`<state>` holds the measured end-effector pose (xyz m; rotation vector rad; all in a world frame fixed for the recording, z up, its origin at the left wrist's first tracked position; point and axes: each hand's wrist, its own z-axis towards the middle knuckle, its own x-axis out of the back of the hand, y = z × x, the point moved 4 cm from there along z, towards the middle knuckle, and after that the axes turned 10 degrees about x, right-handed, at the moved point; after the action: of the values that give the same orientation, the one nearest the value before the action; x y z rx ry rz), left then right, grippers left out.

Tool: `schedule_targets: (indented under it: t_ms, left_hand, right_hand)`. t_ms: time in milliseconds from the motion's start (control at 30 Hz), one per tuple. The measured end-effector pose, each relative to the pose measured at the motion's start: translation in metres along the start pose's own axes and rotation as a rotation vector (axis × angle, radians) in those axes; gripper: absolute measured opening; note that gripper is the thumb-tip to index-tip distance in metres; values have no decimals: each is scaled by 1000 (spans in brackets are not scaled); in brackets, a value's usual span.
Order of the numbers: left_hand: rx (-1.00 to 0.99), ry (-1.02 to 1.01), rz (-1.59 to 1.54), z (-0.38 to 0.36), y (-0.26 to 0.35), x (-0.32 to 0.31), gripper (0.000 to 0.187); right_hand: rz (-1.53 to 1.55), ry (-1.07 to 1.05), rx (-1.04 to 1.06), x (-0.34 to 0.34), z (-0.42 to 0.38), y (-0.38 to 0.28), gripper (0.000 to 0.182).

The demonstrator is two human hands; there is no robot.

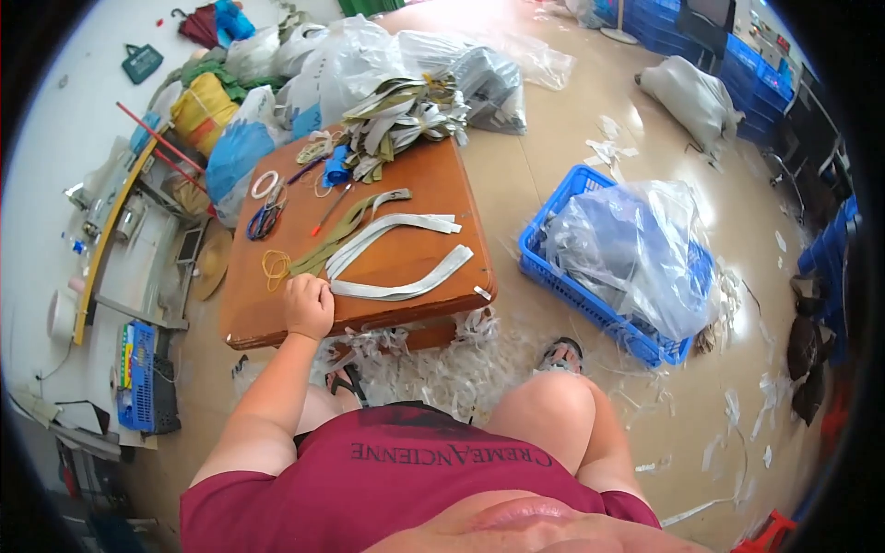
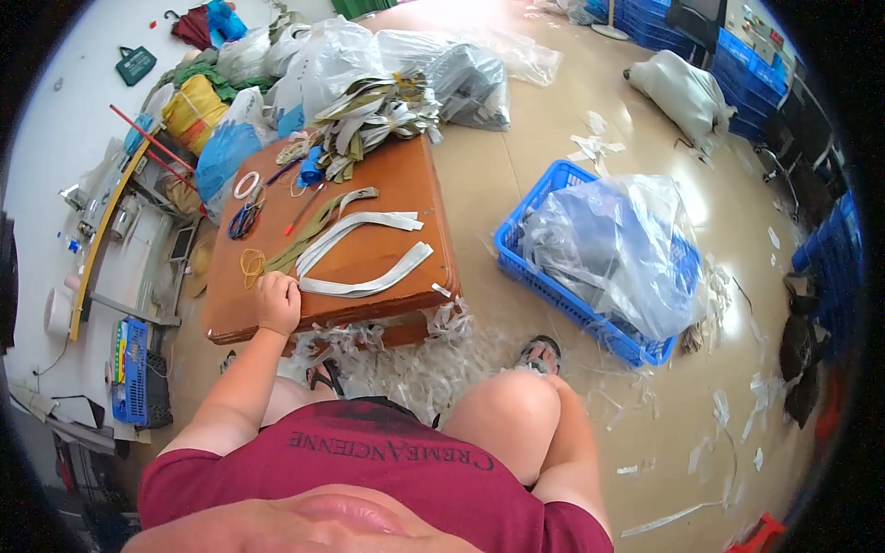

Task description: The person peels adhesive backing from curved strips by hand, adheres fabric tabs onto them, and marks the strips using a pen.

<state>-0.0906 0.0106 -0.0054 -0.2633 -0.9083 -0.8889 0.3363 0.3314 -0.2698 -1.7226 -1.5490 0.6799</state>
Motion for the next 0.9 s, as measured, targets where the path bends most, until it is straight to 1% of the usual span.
schedule_targets:
  t_ms: [700,900]
  left_hand:
    - [1,1,-14,-1,0,-2,2]
    - [-5,15,-20,1,4,2,3]
  right_hand:
    - [43,21,-25,0,-13,-20,51]
    - [8,18,-20,0,-14,-20,51]
